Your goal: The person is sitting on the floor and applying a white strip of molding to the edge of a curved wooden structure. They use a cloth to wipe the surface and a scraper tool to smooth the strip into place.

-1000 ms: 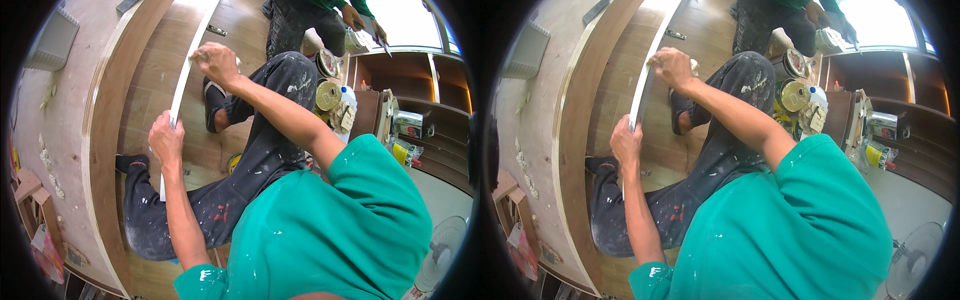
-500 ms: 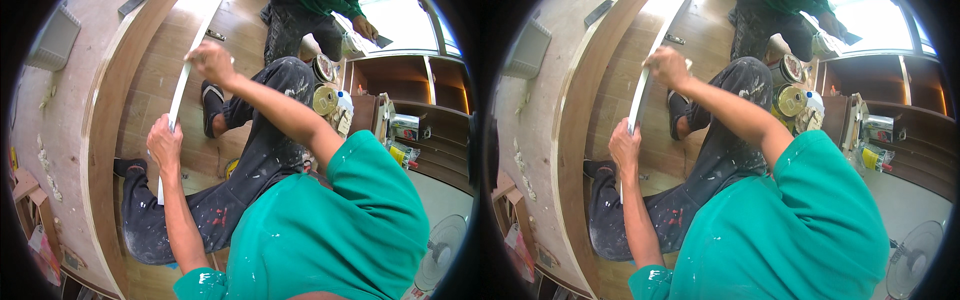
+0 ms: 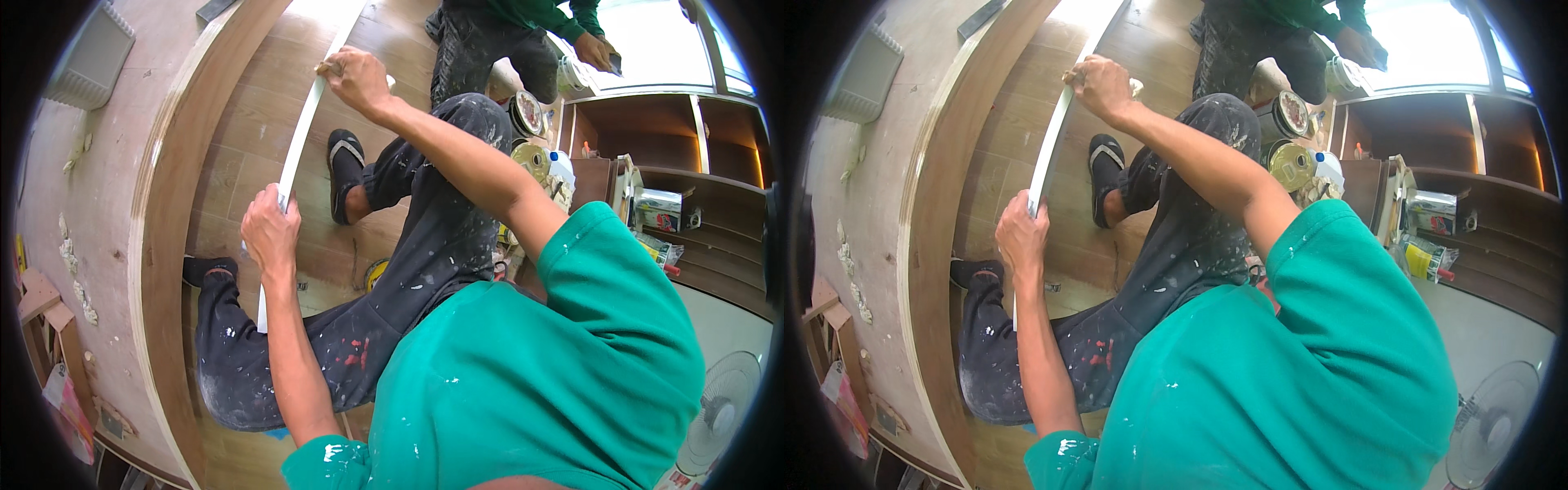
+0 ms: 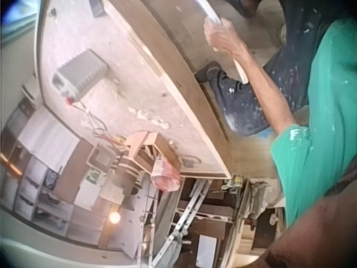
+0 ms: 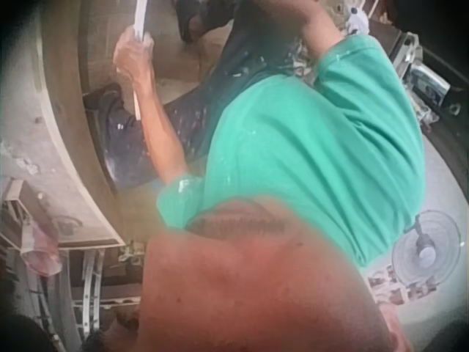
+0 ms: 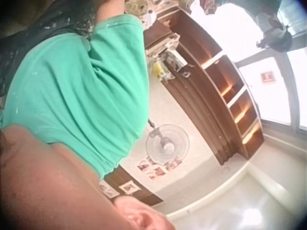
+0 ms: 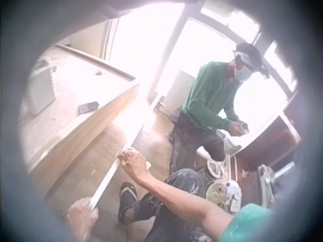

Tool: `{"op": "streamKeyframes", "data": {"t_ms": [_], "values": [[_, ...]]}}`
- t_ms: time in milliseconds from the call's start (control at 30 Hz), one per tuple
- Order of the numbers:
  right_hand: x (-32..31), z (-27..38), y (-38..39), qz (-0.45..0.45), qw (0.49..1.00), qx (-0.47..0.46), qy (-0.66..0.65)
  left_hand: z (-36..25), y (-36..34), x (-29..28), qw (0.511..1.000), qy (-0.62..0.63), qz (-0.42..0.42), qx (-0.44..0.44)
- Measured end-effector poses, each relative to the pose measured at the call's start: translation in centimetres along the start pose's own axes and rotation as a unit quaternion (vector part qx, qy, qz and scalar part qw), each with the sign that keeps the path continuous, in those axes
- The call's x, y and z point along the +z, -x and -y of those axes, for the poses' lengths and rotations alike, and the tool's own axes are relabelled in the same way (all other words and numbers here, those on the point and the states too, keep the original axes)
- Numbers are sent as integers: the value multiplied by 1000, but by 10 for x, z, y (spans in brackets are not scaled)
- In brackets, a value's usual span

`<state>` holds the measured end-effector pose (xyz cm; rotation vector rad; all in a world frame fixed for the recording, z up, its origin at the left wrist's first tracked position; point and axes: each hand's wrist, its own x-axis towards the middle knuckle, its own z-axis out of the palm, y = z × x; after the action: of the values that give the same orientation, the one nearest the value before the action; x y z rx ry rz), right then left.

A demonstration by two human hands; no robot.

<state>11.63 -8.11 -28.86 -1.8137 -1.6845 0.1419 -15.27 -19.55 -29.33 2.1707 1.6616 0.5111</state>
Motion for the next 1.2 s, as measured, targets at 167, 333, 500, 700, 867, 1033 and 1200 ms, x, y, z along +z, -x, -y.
{"op": "streamKeyframes", "data": {"t_ms": [167,333,500,700,867,1033,1200], "values": [[0,21,25,49,996,-75,-20,4,0,2,1000,4,-8,1],[4,-11,-18,-14,1000,-6,5,1,-3,-1,1000,-2,-4,-6],[15,31,41,42,997,-41,-57,6,-2,-1,1000,-6,-3,-8],[14,102,116,117,985,-91,-84,12,-5,1,1000,17,-2,-9],[16,57,63,36,994,-92,-37,7,-5,-6,1000,3,1,-8],[20,48,48,19,999,-41,-27,7,-6,-6,1000,-2,0,-11],[12,66,73,52,993,-100,-43,9,-3,0,1000,19,-18,-4]]}}
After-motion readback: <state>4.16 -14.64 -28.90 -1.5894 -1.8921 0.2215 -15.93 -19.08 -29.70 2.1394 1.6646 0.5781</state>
